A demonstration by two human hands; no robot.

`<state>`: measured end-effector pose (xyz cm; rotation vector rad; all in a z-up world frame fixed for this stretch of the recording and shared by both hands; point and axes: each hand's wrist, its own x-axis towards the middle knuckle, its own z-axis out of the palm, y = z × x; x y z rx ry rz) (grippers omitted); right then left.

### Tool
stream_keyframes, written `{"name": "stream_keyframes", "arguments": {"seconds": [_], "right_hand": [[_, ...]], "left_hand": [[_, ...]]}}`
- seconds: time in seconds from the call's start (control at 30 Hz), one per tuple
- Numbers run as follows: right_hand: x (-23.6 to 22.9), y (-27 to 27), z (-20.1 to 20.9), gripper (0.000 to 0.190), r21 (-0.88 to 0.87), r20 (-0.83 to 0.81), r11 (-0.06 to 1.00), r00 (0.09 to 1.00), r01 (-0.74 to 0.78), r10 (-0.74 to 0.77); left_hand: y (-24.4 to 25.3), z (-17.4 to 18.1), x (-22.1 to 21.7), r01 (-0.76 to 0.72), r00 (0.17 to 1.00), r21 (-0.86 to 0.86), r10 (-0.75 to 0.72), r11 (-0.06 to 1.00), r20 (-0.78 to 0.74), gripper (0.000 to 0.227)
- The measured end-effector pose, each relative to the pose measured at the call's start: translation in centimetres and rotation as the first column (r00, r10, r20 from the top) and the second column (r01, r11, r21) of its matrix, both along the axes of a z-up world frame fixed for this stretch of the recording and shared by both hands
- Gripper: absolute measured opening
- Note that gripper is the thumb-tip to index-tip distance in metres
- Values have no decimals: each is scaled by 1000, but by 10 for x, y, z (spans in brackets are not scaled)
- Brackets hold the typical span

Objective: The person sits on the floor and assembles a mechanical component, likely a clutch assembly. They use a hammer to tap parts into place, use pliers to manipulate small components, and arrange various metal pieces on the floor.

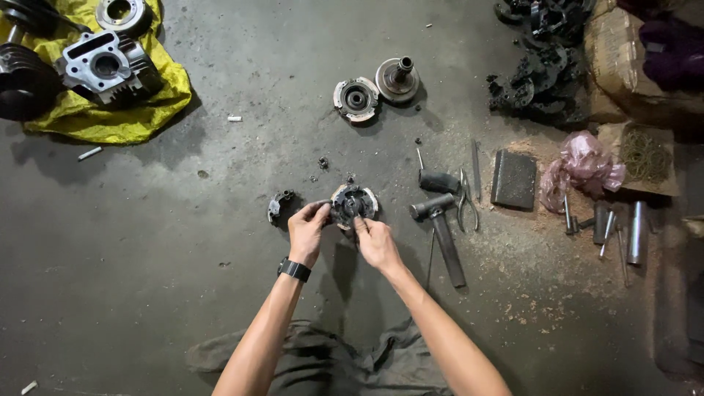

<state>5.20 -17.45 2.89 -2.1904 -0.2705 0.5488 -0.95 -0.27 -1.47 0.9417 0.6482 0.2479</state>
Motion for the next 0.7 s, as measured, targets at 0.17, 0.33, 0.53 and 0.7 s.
{"name": "stream_keyframes", "arguments": {"seconds": [0.17, 0.33, 0.53, 0.7], "right_hand": [[1, 3, 9, 54, 15, -71, 999, 996, -48, 49], [-4, 7, 11, 53, 26, -69, 995, 992, -99, 101], [-6, 9, 18, 51, 72, -2, 982, 985, -174, 175], [-11, 16, 51, 44, 28, 156, 977, 967, -210, 203]], "left_hand": [[-1, 30, 5, -62, 998, -15, 62, 998, 7, 23], [-3, 30, 1, -68, 998, 73, 68, 995, -6, 18], [-10, 33, -3, -31, 999, 520, 37, 854, -1, 11], [-15, 60, -2, -53, 998, 754, 52, 655, 25, 12]]}}
